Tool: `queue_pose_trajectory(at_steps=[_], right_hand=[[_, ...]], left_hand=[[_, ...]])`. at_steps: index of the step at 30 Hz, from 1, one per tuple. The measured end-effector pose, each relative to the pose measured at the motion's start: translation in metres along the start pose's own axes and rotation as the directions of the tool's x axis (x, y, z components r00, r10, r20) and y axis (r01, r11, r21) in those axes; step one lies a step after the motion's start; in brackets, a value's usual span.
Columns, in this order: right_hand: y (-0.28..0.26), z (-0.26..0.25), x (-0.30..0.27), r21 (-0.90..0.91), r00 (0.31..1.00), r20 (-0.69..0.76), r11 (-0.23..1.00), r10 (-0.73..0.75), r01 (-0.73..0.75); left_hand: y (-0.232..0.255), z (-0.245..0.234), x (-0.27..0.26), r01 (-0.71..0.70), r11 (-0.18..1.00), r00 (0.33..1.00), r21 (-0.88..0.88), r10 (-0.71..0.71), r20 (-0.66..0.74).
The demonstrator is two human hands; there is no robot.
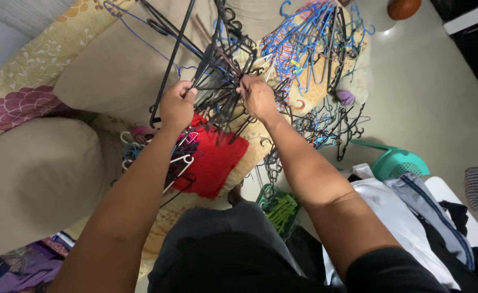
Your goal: The person sits on the floor and sorts a large pile of mixed plastic and metal hangers by color and type. They pick up hangers from a tangled pile, separate them into groups, and place them into neat stacks on a red cloth.
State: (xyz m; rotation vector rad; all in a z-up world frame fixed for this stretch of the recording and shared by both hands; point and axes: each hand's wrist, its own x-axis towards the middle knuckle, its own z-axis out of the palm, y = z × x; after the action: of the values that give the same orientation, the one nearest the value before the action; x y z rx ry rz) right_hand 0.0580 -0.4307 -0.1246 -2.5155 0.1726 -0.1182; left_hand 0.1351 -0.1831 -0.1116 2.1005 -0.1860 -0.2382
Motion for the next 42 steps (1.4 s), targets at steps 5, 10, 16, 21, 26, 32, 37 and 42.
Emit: queue_pose_trajectory(at_steps=[5,10,16,21,26,32,37,42], right_hand=[[-0.024,-0.02,0.007,-0.05,0.99,-0.134,0.998,-0.05,0.044],[-0.032,-0.036,0.01,0.075,0.965,-0.257,0.994,-0.06,0.082],[-0.035,-0.086,-0.013,0.07,0.929,-0.313,0.971,-0.198,0.23],[-0.029,-0.116,-0.017,0.652,0.99,0.011,0.75,0.138,-0.111],[-0.048,-0.153,-0.019,0.913,0.996,-0.015,0.407,0.091,-0.023],[-0.07,-0.171,-0.026,0.834,0.997,-0.05,0.552,0.057,0.01],[-0.074,-0.19,-0.031,0.728,0.991,-0.135,0.676,-0.016,0.11],[-0.072,-0.199,-0.031,0.917,0.976,-0.137,0.394,0.171,0.06]], left_hand=[[0.024,0.005,0.009,-0.061,0.997,0.997,0.051,0.063,-0.045],[0.048,-0.002,0.01,-0.115,0.976,0.989,0.183,0.131,-0.074],[0.064,-0.019,0.029,-0.317,0.876,0.933,0.364,0.358,-0.048],[0.129,-0.013,0.018,-0.521,0.68,0.811,0.517,0.583,0.05],[0.195,-0.017,-0.017,-0.581,0.509,0.564,0.635,0.814,-0.137],[0.188,0.035,-0.035,-0.514,0.858,0.795,-0.005,0.478,0.374],[0.148,0.032,-0.023,-0.235,0.955,0.855,0.179,0.116,0.505],[0.115,0.056,-0.035,-0.355,0.923,0.876,-0.151,0.384,0.293]])
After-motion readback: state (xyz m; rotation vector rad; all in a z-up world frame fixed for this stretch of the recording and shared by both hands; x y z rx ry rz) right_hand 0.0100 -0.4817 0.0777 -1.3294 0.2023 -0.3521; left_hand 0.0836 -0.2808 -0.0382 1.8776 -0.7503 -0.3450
